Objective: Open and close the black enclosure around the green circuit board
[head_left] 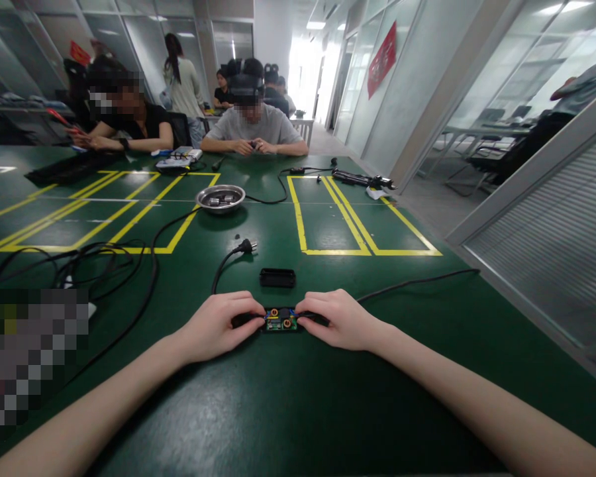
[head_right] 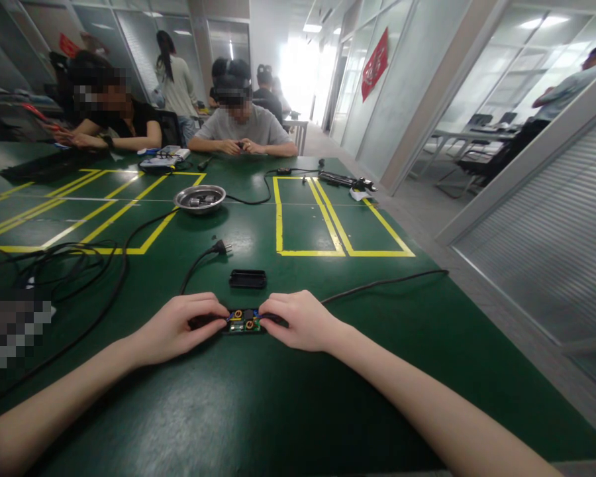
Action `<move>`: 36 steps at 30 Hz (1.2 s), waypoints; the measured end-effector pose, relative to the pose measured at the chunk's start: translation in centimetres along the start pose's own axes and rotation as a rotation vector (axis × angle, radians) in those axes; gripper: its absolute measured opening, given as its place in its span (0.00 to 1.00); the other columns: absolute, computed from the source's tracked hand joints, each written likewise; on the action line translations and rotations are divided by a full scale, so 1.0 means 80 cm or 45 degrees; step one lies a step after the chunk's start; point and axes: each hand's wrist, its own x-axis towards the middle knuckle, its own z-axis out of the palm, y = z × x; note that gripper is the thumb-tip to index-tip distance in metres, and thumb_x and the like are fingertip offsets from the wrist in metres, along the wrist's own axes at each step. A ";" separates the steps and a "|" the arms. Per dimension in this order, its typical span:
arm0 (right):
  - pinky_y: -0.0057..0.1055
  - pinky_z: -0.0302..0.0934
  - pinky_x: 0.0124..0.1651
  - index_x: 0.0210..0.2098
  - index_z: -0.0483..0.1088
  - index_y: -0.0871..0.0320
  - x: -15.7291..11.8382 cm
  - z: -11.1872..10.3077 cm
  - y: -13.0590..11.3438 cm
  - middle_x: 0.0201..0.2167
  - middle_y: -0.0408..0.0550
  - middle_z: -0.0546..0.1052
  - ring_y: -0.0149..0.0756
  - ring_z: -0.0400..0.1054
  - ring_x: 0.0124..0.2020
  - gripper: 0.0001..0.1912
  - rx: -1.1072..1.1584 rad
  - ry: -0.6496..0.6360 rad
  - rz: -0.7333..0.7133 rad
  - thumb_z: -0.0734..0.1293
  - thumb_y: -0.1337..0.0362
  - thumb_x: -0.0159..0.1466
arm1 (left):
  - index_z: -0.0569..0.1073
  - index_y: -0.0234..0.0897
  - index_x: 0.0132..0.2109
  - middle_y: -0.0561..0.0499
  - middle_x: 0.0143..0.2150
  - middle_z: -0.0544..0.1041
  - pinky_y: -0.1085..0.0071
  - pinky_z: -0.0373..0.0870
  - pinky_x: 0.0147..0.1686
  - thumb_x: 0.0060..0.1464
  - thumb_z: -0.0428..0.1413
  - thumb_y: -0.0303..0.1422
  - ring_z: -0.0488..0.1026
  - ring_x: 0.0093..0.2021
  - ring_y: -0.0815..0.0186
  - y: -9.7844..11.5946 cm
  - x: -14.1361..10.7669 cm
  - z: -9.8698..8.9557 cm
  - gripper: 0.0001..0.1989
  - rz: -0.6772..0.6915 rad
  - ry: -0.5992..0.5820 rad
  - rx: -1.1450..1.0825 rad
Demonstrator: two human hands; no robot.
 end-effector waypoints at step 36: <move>0.33 0.63 0.39 0.33 0.70 0.57 0.002 -0.004 -0.001 0.34 0.48 0.77 0.36 0.70 0.35 0.07 -0.048 0.066 -0.191 0.65 0.66 0.69 | 0.77 0.37 0.35 0.49 0.34 0.79 0.67 0.67 0.34 0.67 0.53 0.32 0.74 0.34 0.63 0.012 -0.001 0.011 0.12 0.282 0.148 0.489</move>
